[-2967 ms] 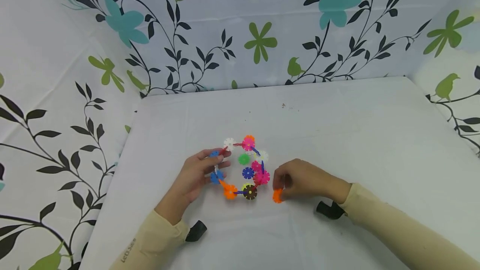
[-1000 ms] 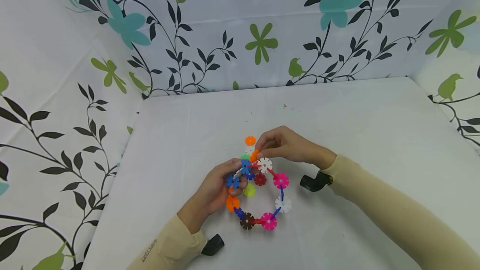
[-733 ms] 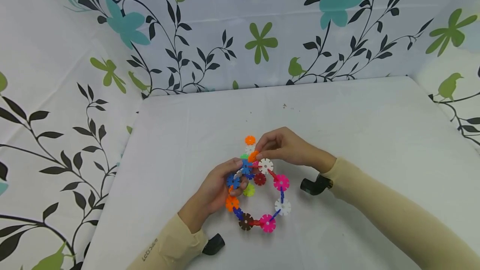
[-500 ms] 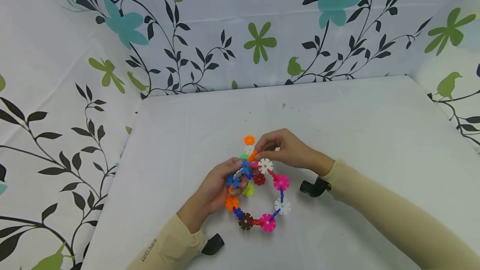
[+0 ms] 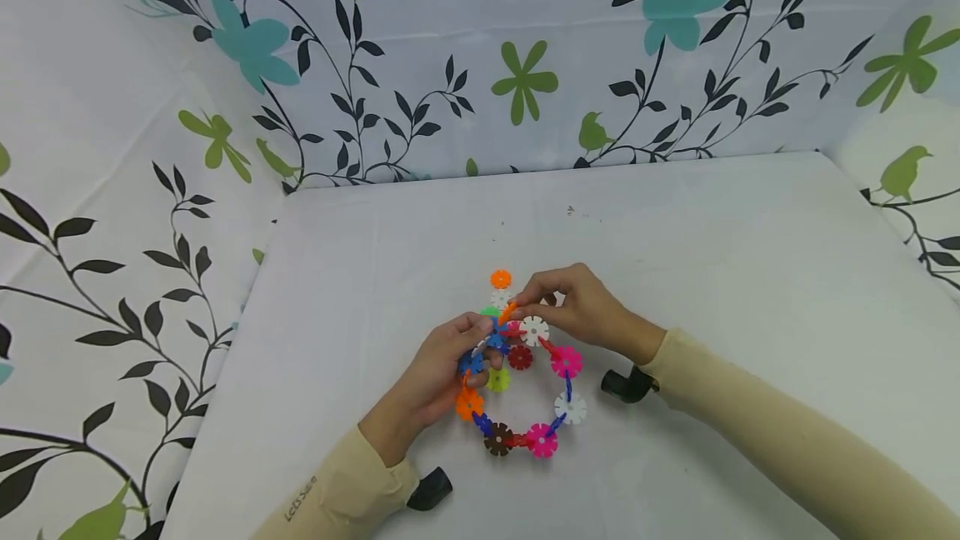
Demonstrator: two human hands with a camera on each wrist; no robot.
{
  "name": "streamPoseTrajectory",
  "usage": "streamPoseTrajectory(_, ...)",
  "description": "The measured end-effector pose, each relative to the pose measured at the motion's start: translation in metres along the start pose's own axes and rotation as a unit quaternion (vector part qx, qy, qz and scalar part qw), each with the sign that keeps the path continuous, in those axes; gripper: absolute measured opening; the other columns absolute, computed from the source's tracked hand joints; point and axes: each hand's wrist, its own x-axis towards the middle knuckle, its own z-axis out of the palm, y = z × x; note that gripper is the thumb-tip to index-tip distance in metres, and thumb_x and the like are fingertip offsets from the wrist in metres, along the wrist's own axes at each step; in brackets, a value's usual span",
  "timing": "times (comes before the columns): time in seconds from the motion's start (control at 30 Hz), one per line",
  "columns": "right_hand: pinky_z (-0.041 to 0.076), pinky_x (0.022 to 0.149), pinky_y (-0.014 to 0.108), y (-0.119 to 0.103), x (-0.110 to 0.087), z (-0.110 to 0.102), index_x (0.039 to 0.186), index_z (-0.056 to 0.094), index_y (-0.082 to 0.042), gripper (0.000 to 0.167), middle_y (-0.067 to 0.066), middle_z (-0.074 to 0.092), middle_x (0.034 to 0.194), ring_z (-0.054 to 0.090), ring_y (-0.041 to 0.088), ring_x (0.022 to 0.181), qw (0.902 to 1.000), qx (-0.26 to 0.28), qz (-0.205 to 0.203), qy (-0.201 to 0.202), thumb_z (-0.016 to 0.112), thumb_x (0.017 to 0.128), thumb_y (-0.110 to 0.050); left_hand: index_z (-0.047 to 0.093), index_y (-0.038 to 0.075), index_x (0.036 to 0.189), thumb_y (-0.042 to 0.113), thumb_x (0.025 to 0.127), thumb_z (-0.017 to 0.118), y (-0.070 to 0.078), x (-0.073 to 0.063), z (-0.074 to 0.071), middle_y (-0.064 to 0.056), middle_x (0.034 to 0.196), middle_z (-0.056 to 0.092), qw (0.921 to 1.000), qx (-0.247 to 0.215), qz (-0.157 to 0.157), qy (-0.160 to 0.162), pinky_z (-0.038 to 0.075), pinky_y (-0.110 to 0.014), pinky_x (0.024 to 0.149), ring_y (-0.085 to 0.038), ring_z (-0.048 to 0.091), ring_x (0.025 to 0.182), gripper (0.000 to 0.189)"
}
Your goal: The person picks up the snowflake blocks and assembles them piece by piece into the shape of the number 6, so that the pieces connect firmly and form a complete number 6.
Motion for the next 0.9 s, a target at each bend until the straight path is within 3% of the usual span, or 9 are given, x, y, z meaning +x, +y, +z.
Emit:
streamPoseTrajectory(0.3,0.048,0.064,0.028,0.003,-0.004,0.003,0.097,0.080,-0.011,0.013,-0.002,0.076,0.088,0.060,0.013,0.075,0.9999,-0.012,-0.007,-0.002,0.080,0.086,-0.003,0.053,0.006,0.110,0.028,0.106,0.056,0.000,0.001,0.001,-0.006,0.083,0.062,0.9997,0.006,-0.009,0.024,0.043,-0.017,0.053,-0.014,0.059,0.072,0.022)
streamPoseTrajectory(0.5,0.058,0.075,0.034,0.010,0.000,-0.007,0.114,0.077,-0.011,0.025,-0.002,0.075,0.108,0.069,0.013,0.090,0.9983,0.012,-0.016,-0.054,0.076,0.090,-0.003,0.050,0.006,0.141,0.028,0.106,0.050,0.001,-0.005,-0.003,-0.010,0.104,0.058,0.9993,0.021,-0.028,0.012,0.050,-0.027,0.068,-0.018,0.059,0.075,0.041)
streamPoseTrajectory(0.63,0.057,0.085,0.036,0.015,0.002,-0.018,0.123,0.073,-0.011,0.029,-0.003,0.074,0.114,0.069,0.013,0.097,0.9981,-0.018,0.044,-0.038,0.072,0.094,-0.008,0.048,0.007,0.149,0.027,0.105,0.050,0.005,-0.009,-0.009,-0.014,0.114,0.055,0.9994,0.013,-0.031,0.004,0.053,-0.037,0.087,-0.020,0.061,0.080,0.049)
streamPoseTrajectory(0.73,0.055,0.087,0.038,0.022,0.002,-0.022,0.125,0.072,-0.009,0.029,-0.003,0.074,0.113,0.068,0.015,0.102,0.9933,-0.050,0.103,-0.016,0.071,0.096,-0.009,0.046,0.004,0.150,0.025,0.106,0.048,0.006,-0.012,-0.014,-0.018,0.120,0.054,0.9993,0.002,-0.037,0.000,0.050,-0.043,0.100,-0.023,0.065,0.092,0.049)
streamPoseTrajectory(0.9,0.054,0.086,0.038,0.038,0.000,-0.021,0.125,0.073,-0.009,0.029,-0.002,0.074,0.112,0.066,0.018,0.102,0.9813,-0.092,0.166,-0.030,0.070,0.096,-0.008,0.044,0.001,0.151,0.019,0.106,0.042,0.008,-0.017,-0.027,-0.018,0.133,0.059,0.9981,0.041,-0.042,0.021,0.044,-0.046,0.107,-0.034,0.063,0.116,0.049)
